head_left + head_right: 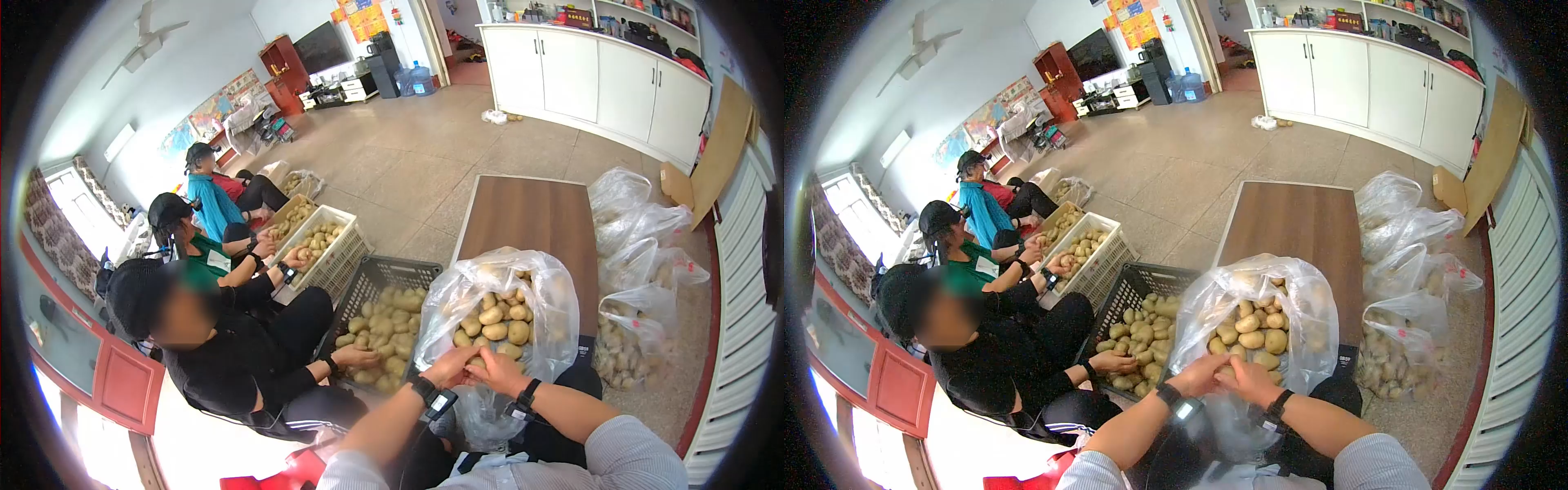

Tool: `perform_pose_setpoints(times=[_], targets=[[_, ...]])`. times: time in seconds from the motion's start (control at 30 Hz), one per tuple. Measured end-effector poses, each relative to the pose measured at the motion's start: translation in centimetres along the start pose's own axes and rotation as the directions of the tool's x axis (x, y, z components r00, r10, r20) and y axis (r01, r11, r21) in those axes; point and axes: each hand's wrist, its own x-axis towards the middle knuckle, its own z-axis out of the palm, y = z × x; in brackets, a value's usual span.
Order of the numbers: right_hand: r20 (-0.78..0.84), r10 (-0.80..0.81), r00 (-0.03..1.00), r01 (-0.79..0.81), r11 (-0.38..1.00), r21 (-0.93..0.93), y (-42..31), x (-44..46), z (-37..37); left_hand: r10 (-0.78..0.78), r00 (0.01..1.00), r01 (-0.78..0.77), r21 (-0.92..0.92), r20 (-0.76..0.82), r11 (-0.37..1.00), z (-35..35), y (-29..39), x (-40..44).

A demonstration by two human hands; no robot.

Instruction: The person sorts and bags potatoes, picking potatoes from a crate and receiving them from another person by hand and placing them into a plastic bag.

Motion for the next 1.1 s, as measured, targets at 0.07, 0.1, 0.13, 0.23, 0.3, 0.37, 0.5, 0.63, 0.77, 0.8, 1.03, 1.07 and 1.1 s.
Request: perform_pose_setpoints(times=[0.07, 0.1, 0.13, 0.23, 0.3, 0.37, 0.5, 0.63, 0.77, 0.8, 1.03, 1.07, 1.1], targets=[[-0.041, -0.006, 0.999, 0.006, 1.0, -0.001, -0.1, -0.4, -0.4, 0.016, 1.0, -0.016, -0.004, -0.012, 1.0, -0.1, -0.7, 1.0], [-0.079, -0.012, 0.997, 0.012, 1.0, -0.004, -0.1, -0.5, -0.6, 0.032, 0.999, -0.032, -0.011, -0.025, 0.999, -0.1, -0.9, 1.3], [-0.082, -0.012, 0.997, 0.012, 1.0, -0.003, -0.1, -0.7, -0.7, 0.032, 0.999, -0.032, -0.007, -0.025, 0.999, -0.3, -1.0, 1.6], [-0.148, -0.009, 0.989, 0.024, 0.995, 0.096, 0.2, -1.2, -1.0, 0.081, 0.994, -0.076, 0.075, -0.074, 0.994, -0.2, -1.3, 1.7], [-0.185, 0.005, 0.983, 0.004, 0.999, 0.051, 0.5, -1.6, -0.8, 0.279, 0.952, -0.248, 0.217, -0.127, 0.944, -0.3, -0.9, 1.3], [-0.147, 0.031, 0.989, -0.033, 0.999, -0.01, 0.9, -2.0, -0.5, 0.31, 0.933, -0.304, 0.06, -0.182, 0.951, -0.7, -0.1, 0.9], [-0.011, 0.087, 0.996, -0.086, 0.955, -0.284, 2.8, -3.2, 0.6, 0.508, 0.838, -0.461, 0.241, -0.199, 0.854, -6.0, 0.3, 1.3], [0.029, 0.139, 0.99, -0.121, 0.934, -0.337, 2.1, -3.4, -0.1, 0.519, 0.78, -0.61, -0.244, -0.349, 0.754, -12.0, 0.7, 0.9], [-0.027, 0.094, 0.995, -0.097, 0.914, -0.394, 2.4, -3.6, 0.1, 0.865, 0.365, -0.242, 0.862, -0.344, 0.445, -19.3, -1.3, 1.4], [-0.035, 0.083, 0.996, -0.09, 0.908, -0.409, 2.2, -3.5, 0.0, 0.851, 0.341, -0.293, 0.815, -0.4, 0.5, -23.1, -2.2, 2.8], [-0.177, -0.042, 0.983, -0.052, 0.868, -0.494, 3.6, -3.4, 1.6, 0.73, 0.471, 0.467, 0.842, -0.496, 0.271, -21.3, -1.1, -1.9], [-0.175, -0.012, 0.984, -0.081, 0.856, -0.511, 3.7, -3.4, 1.7, 0.717, 0.479, 0.474, 0.837, -0.507, 0.274, -21.6, -1.2, -1.8], [-0.175, 0.018, 0.984, -0.11, 0.842, -0.528, 3.8, -3.3, 1.9, 0.71, 0.483, 0.482, 0.833, -0.512, 0.272, -21.8, -1.3, -1.8]])
